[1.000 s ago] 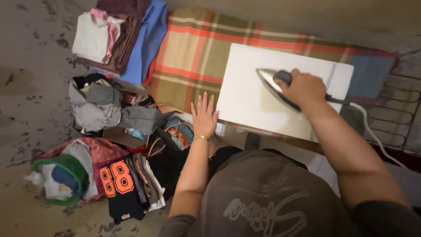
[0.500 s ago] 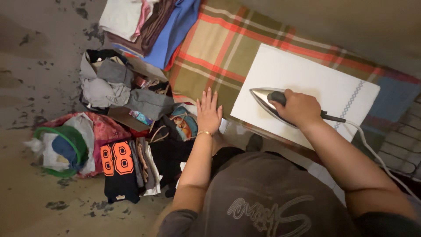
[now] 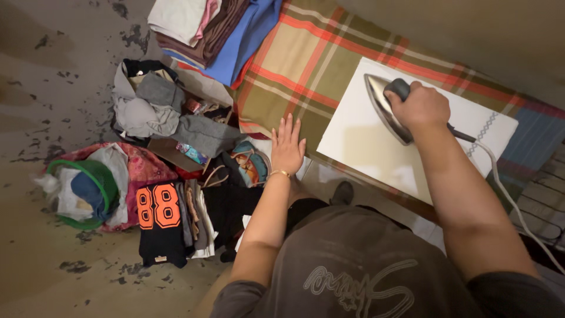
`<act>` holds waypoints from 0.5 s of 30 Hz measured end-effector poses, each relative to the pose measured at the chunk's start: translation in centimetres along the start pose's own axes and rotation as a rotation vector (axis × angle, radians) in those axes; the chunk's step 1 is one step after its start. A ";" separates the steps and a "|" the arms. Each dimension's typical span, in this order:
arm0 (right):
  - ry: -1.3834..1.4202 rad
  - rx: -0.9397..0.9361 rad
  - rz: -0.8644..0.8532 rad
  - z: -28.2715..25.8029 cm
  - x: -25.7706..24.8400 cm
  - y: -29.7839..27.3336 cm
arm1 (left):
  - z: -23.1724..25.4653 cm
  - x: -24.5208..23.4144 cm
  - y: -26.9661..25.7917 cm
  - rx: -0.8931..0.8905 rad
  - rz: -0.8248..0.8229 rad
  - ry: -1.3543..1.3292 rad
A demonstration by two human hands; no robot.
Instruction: The person irons a white cloth on a plaid-covered ironing board. They repeatedly smooth the fabric with an iron, lift and reposition the cloth, and continue ironing different sections until the end of the clip.
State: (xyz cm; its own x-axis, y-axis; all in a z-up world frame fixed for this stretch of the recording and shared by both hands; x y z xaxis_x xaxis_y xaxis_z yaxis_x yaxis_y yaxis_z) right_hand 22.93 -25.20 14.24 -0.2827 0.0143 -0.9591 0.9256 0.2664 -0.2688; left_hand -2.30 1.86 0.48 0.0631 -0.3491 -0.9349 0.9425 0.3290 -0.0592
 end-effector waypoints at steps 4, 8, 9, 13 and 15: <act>-0.030 -0.113 -0.046 -0.9 0.6 -3.8 | 0.0 0.2 0.1 -0.005 -0.001 -0.001; -0.023 -0.248 -0.095 -1.6 1.9 -9.6 | -0.2 0.6 0.1 0.001 0.002 -0.010; -0.001 -0.263 -0.112 -1.7 2.2 -10.9 | -0.2 0.7 0.0 0.004 0.013 -0.005; -0.016 -0.311 -0.171 -1.4 2.6 -14.2 | 0.0 0.4 0.2 0.018 0.052 0.016; 0.010 -0.279 -0.155 -0.3 2.3 -14.5 | 0.2 0.2 0.0 0.018 0.070 0.008</act>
State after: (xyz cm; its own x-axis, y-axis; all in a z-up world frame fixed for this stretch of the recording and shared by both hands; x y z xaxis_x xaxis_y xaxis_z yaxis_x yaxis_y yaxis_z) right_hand 8.77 -28.69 15.93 -0.4188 -0.0382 -0.9073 0.7670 0.5200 -0.3760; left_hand -2.27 1.62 0.41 0.1266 -0.3188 -0.9393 0.9416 0.3365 0.0127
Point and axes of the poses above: each hand's wrist, its own y-axis towards the middle knuckle, its own x-axis out of the palm, z = x × y, the point moved 6 cm from there along y, towards the middle knuckle, and after that the axes turned 2 degrees about -x, right-handed, at the moved point
